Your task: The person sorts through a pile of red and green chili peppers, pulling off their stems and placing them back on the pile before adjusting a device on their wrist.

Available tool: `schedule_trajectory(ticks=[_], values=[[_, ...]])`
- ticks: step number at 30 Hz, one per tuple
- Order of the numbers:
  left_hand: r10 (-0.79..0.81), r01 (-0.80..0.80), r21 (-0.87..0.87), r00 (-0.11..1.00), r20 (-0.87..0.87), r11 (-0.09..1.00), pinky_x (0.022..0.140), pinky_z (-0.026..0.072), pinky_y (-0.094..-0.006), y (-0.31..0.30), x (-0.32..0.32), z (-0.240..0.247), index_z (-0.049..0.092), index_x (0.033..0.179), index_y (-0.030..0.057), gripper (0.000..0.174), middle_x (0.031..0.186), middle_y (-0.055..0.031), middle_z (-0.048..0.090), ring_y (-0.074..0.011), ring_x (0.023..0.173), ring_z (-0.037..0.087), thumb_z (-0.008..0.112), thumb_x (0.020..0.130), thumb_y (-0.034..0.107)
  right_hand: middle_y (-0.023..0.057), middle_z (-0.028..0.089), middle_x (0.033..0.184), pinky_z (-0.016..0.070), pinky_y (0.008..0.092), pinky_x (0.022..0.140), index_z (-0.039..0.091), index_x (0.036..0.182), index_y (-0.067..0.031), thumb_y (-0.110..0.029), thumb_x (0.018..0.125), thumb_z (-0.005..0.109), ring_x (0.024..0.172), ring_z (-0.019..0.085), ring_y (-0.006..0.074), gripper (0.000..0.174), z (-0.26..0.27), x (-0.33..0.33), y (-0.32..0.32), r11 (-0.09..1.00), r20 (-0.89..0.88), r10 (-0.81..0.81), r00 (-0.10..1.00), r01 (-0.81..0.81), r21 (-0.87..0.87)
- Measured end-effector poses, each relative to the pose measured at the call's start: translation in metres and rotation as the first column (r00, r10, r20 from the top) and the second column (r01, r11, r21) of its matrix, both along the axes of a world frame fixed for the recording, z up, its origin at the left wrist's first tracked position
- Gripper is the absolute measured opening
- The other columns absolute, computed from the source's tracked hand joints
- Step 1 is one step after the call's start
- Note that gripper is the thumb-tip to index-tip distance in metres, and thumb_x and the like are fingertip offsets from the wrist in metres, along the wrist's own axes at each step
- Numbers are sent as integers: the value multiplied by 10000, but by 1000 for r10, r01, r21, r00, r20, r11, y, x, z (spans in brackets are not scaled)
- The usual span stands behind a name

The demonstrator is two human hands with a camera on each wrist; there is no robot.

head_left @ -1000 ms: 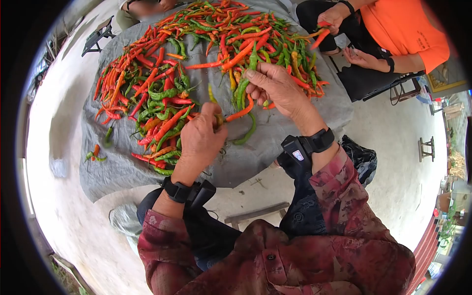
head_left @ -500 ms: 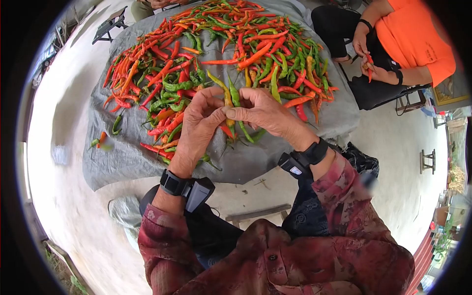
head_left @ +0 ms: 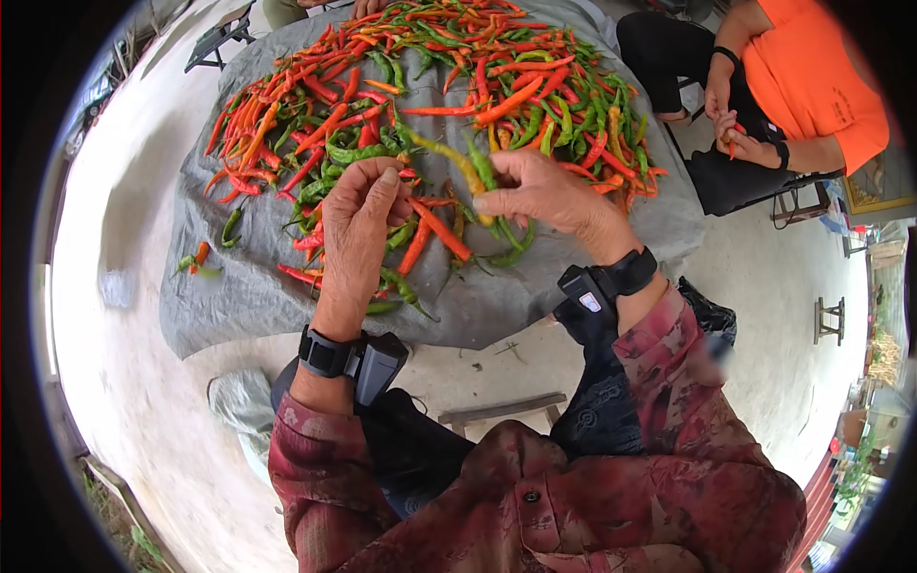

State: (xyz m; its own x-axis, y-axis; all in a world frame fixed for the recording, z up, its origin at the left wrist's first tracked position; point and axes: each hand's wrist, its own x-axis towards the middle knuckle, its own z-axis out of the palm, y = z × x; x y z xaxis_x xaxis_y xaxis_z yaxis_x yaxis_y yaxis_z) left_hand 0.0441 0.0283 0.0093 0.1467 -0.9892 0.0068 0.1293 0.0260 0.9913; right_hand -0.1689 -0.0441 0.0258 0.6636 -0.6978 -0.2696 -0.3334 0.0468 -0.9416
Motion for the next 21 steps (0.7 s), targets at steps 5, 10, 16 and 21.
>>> schedule_trajectory(ticks=[5,10,16,21], values=[[-63,64,-24,995,72,998,627,434,-194,2,-6,-4,592,1030,41,189,784,26,573,-38,674,504,523,935,188,47,623,838,471,221,566,588,999,-23,-194,878,609,646,566,89,211,-7,-8,-41,863,548,-502,669,432,262],[-47,51,-34,993,111,998,629,435,-193,1,-6,-2,594,1026,25,184,777,23,576,-39,675,507,534,929,169,53,629,818,486,254,604,596,984,14,-222,860,631,689,592,110,268,-17,-5,-29,816,422,-572,703,538,210],[94,-83,-127,992,85,988,597,431,-178,-2,-5,6,585,993,4,143,766,18,567,-36,647,506,523,928,116,135,640,780,477,404,644,628,958,-14,-236,784,669,733,626,295,285,-25,21,7,744,-286,-130,949,-97,-661],[71,-52,-165,991,113,985,597,431,-179,-3,-2,0,583,985,8,125,761,22,560,-31,637,495,526,924,102,133,642,803,472,419,666,638,919,-34,-199,792,644,761,621,313,208,-29,29,14,714,-387,-119,914,-192,-673]])
